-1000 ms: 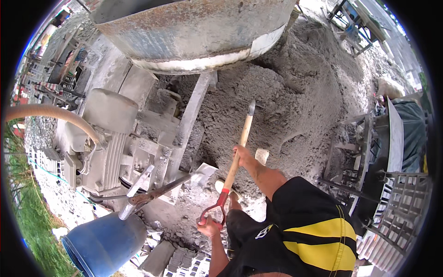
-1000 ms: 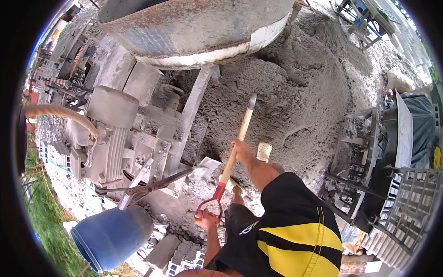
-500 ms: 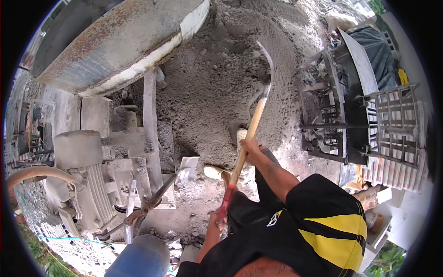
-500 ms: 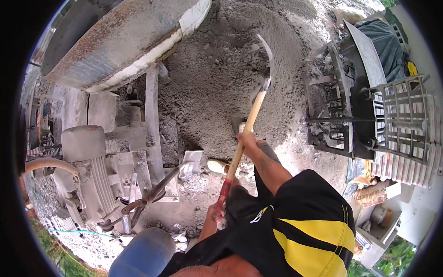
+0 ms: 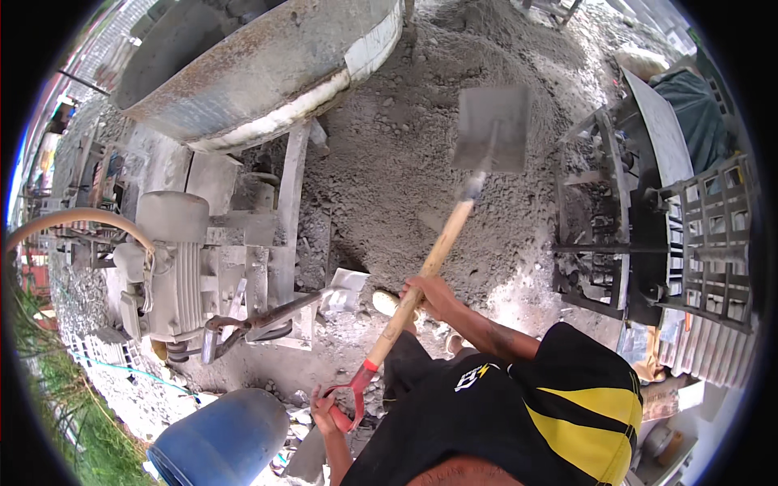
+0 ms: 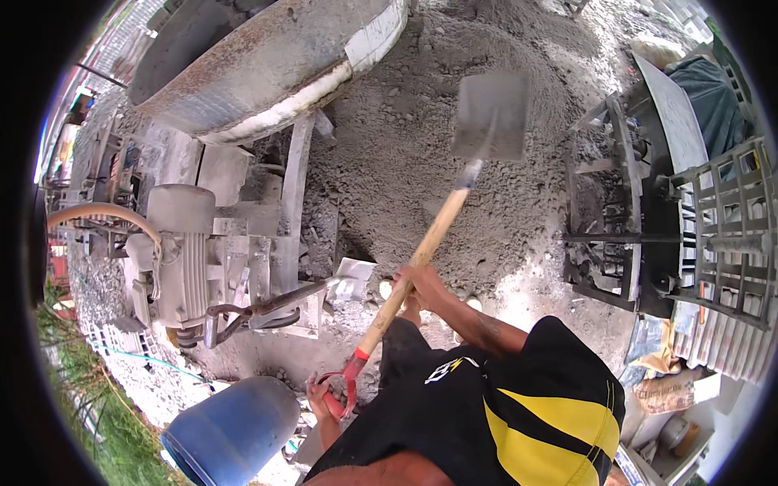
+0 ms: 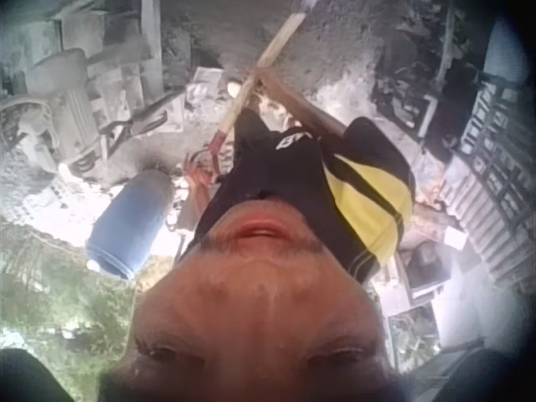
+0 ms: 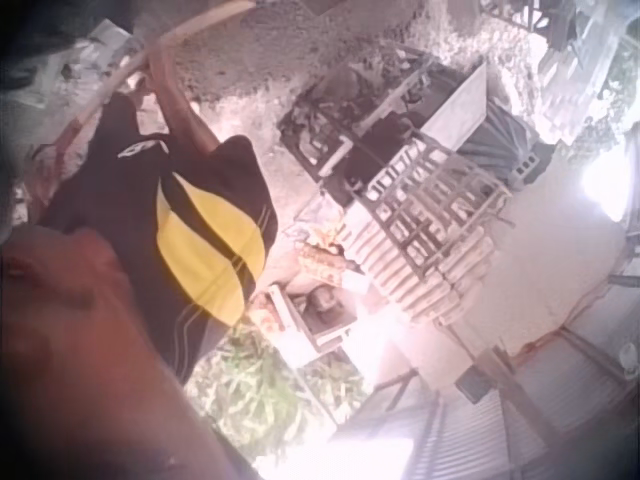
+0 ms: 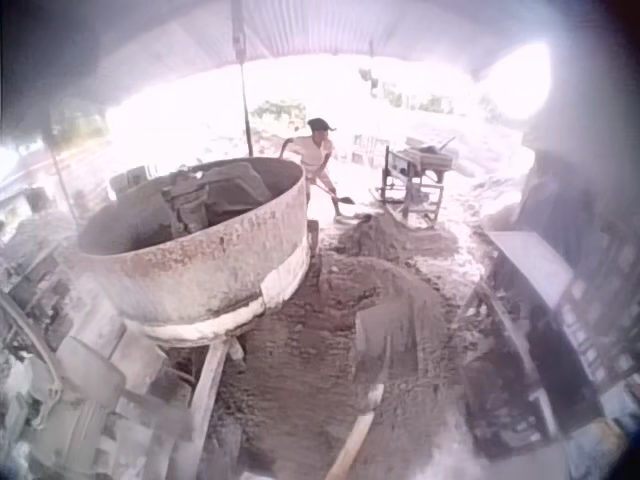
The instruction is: The person uses a shovel to scoop wet concrete from a pile and load it into a cement mixer. They repeatedly shovel material into the mixer, then walk to a nearby table and open a gray case containing a camera and accessories.
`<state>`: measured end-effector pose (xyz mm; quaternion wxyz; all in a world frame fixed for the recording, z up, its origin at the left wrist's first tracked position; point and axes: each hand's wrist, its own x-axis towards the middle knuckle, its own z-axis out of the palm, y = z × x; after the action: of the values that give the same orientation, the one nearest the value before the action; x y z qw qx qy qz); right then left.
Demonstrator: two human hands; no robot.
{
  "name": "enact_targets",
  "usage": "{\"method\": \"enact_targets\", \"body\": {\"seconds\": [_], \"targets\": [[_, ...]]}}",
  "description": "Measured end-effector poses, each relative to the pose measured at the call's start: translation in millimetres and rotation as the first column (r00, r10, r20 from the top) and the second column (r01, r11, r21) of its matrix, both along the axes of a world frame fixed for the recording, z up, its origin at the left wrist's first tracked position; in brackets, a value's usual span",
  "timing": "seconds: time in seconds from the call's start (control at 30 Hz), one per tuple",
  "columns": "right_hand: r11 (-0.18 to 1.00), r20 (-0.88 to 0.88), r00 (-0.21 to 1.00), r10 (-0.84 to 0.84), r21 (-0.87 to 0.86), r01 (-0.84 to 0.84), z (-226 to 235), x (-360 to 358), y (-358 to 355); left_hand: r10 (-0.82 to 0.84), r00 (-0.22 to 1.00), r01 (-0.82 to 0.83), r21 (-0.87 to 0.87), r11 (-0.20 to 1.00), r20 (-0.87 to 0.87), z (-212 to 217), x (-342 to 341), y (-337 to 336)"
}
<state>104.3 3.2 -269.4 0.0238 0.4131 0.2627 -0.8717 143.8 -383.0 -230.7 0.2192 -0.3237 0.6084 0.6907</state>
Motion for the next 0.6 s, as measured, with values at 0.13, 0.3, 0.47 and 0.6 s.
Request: {"method": "enact_targets", "body": {"seconds": [0.13, 0.3, 0.47, 0.6], "targets": [[0.988, -0.014, 1.000, -0.024, -0.154, 0.022, 15.5, -74.8, -16.5, 0.199, 0.929, -0.208, 0.004, 0.978, -0.312, 107.1, 10.9, 59.6], [0.921, -0.262, 0.938, -0.226, -0.372, 0.118, -13.3, -206.2, 2.7, 0.303, 0.835, -0.326, 0.030, 0.945, -0.459, 197.6, -93.7, 177.4], [0.744, -0.125, 0.860, -0.495, -0.573, 0.344, -0.2, -289.1, 41.4, 0.357, 0.840, -0.113, 0.513, 0.851, -0.407, 210.9, -224.4, 281.7], [0.729, -0.170, 0.869, -0.466, -0.630, 0.268, 44.2, -337.6, 82.0, 0.343, 0.854, 0.055, 0.723, 0.689, -0.392, 265.4, -292.2, 332.3]]}}
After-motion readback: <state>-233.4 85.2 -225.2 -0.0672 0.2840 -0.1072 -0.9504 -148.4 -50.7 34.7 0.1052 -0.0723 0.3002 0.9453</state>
